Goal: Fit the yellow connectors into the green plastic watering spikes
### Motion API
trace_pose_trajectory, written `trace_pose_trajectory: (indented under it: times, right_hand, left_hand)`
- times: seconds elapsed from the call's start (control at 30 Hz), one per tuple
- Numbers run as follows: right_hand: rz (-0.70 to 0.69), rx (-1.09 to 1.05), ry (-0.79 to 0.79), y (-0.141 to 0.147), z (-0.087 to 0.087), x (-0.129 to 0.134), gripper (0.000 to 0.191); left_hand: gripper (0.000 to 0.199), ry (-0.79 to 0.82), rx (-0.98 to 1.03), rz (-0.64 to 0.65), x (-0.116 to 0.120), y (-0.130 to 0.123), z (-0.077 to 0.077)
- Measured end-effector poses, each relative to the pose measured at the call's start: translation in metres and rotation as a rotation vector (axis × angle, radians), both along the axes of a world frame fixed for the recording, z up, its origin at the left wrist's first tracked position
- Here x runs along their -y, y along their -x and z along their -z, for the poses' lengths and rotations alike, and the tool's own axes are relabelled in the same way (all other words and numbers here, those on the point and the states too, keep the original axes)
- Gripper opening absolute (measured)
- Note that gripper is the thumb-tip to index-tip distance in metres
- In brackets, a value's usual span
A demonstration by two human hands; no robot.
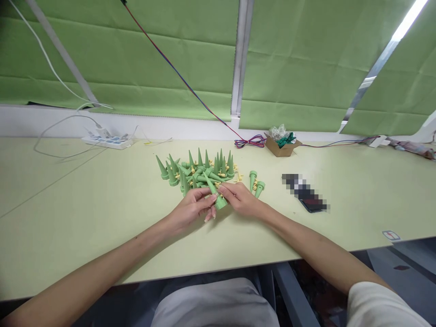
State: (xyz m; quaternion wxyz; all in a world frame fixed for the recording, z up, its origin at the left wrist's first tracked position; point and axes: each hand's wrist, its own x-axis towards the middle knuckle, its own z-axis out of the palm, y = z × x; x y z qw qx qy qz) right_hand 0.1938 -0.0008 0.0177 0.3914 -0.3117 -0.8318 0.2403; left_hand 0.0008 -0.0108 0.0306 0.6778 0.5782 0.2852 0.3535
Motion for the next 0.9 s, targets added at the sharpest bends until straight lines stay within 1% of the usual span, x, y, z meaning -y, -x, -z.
trace_pose_trajectory:
  times: [0.07, 0.13, 0.33, 0.43, 0.47, 0.5, 0.57, 0.63, 0.67, 0.7, 0.77, 0.83, 0.9]
  right_hand:
    - [-0.001, -0.001, -0.006, 0.000, 0.001, 0.000, 0.043]
    - [0.001, 0.000, 0.003, 0.001, 0.001, -0.001, 0.043]
    - [-0.002, -0.014, 0.057, 0.001, -0.003, 0.000, 0.044]
    - [0.011, -0.022, 0.118, 0.002, -0.003, 0.001, 0.045]
    - [0.021, -0.025, 0.149, 0.002, -0.003, 0.001, 0.046]
    - [0.034, -0.027, 0.186, 0.003, -0.002, 0.001, 0.048]
    - [0.051, -0.018, 0.272, 0.004, -0.002, 0.000, 0.050]
    - [0.052, 0.002, 0.343, 0.005, -0.002, -0.002, 0.051]
    - [0.049, 0.011, 0.365, 0.005, -0.002, -0.002, 0.051]
    - [0.047, 0.016, 0.376, 0.005, -0.002, -0.003, 0.050]
    - [0.046, 0.017, 0.373, 0.006, -0.002, -0.003, 0.049]
    - [0.049, 0.015, 0.362, 0.006, -0.002, -0.004, 0.050]
    - [0.059, 0.014, 0.349, 0.006, -0.003, -0.003, 0.051]
  left_hand:
    - [0.040, -0.032, -0.018, 0.001, 0.000, 0.000, 0.001]
    - [0.040, -0.097, -0.058, -0.003, 0.000, 0.000, 0.001]
    - [0.032, -0.303, -0.182, -0.061, 0.003, 0.001, 0.000]
    - [0.028, -0.400, -0.224, -0.108, 0.004, 0.000, 0.003]
    - [0.028, -0.467, -0.249, -0.141, 0.004, 0.001, 0.006]
    - [0.027, -0.574, -0.291, -0.178, 0.004, 0.001, 0.008]
    - [0.024, -0.841, -0.379, -0.224, 0.003, 0.002, 0.013]
    - [0.016, -1.049, -0.438, -0.197, 0.003, 0.003, 0.017]
    - [0.014, -1.106, -0.464, -0.197, 0.002, 0.004, 0.018]
    - [0.014, -1.139, -0.482, -0.194, 0.002, 0.005, 0.019]
    - [0.014, -1.146, -0.493, -0.199, 0.002, 0.005, 0.020]
    - [0.014, -1.105, -0.475, -0.211, 0.003, 0.004, 0.020]
    - [0.014, -1.030, -0.445, -0.228, 0.003, 0.002, 0.019]
